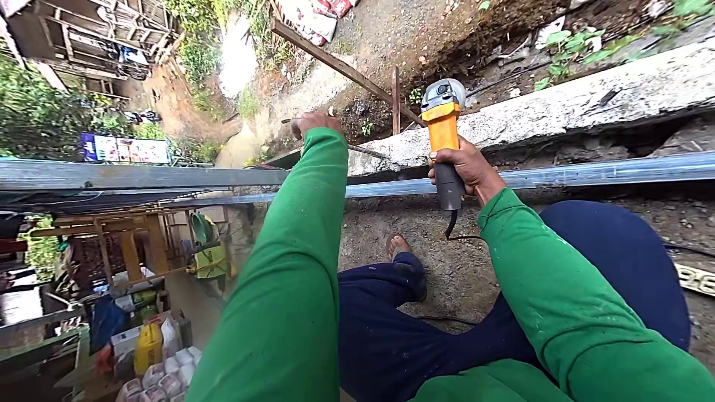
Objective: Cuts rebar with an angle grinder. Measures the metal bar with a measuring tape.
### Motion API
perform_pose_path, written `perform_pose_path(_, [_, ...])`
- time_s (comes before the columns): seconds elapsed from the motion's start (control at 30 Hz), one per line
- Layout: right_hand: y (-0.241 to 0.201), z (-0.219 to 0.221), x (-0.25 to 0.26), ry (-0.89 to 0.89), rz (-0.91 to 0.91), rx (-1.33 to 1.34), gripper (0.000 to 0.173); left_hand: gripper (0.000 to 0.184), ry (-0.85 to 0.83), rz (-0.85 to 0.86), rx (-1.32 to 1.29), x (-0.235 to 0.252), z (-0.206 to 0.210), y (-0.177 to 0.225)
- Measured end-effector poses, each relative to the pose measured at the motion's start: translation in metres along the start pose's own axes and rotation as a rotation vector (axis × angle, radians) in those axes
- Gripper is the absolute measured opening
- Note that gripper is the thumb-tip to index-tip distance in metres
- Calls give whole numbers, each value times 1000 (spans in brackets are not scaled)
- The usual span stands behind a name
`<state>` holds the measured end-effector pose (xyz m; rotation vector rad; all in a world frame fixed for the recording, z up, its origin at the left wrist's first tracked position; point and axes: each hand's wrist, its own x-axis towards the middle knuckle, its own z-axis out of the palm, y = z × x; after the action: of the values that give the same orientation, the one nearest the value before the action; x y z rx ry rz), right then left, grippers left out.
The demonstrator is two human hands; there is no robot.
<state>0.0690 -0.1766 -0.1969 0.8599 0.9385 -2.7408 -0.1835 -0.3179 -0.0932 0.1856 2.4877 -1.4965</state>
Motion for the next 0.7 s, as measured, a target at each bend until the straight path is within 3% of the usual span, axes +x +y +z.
perform_pose_path(0.37, [34, 20, 23, -83, 131, -10, 55, 41, -63, -38, -86, 0, 8, 2])
perform_pose_path(0.7, [69, 31, 74, -168, 261, 4, 37, 43, -53, 25, -55, 0, 14, -4])
